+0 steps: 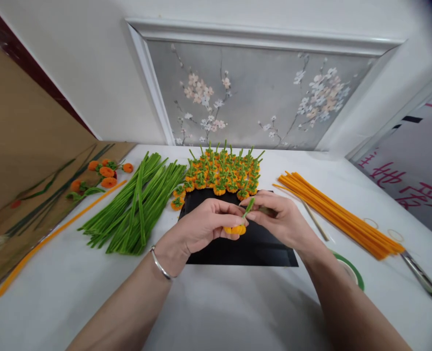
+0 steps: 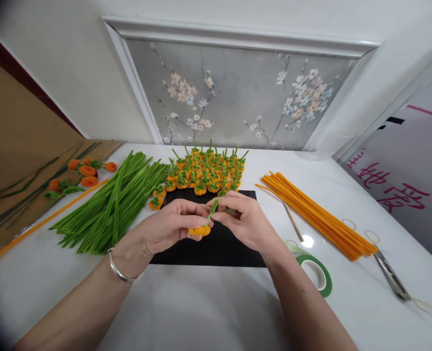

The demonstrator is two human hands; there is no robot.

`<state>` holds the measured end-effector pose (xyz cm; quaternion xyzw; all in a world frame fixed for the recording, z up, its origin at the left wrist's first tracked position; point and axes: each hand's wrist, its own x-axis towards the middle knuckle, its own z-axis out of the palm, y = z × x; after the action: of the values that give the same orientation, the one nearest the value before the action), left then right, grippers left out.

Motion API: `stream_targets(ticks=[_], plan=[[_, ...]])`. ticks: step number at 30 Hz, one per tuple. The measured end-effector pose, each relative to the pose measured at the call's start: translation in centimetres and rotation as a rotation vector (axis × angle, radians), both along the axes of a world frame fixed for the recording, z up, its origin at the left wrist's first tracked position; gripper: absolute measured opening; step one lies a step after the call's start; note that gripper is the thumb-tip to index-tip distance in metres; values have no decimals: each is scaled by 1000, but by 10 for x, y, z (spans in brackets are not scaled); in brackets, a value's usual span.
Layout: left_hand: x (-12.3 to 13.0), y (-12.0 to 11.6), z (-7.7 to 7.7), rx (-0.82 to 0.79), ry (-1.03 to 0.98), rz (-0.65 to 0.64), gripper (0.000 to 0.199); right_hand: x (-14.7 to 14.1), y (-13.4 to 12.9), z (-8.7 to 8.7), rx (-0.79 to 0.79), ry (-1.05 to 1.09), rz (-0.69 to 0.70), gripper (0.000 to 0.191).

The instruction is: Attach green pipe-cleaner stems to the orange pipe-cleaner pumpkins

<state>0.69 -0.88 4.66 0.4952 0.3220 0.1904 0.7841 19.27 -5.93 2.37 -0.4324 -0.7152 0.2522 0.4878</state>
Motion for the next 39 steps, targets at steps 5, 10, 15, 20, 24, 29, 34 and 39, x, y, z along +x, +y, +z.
stream_targets(ticks=[5, 10, 15, 20, 24, 29, 34, 39], plan=[[-1, 0, 1, -11, -3, -27, 25, 2, -3, 5, -6, 68, -2, 8], [4, -10, 5, 599, 93, 95, 51, 0, -3, 5, 75, 55, -119, 8], [10, -17, 1, 1172, 267, 234, 10, -3, -4, 5, 76, 35, -163, 6], [10, -15, 0, 1161, 215, 264, 8, -4, -5, 6, 114, -28, -190, 5], [7, -12, 4, 682, 107, 128, 6, -2, -6, 7, 128, -50, -148, 6], [3, -8, 7, 197, 0, 45, 5, 0, -7, 9, 138, -36, -97, 10], [1, -3, 2, -92, -79, -31, 5, 2, -10, 10, 146, -77, -76, 11], [3, -9, 6, -2, -134, -27, 18, 3, -11, 11, 139, -56, -70, 11]])
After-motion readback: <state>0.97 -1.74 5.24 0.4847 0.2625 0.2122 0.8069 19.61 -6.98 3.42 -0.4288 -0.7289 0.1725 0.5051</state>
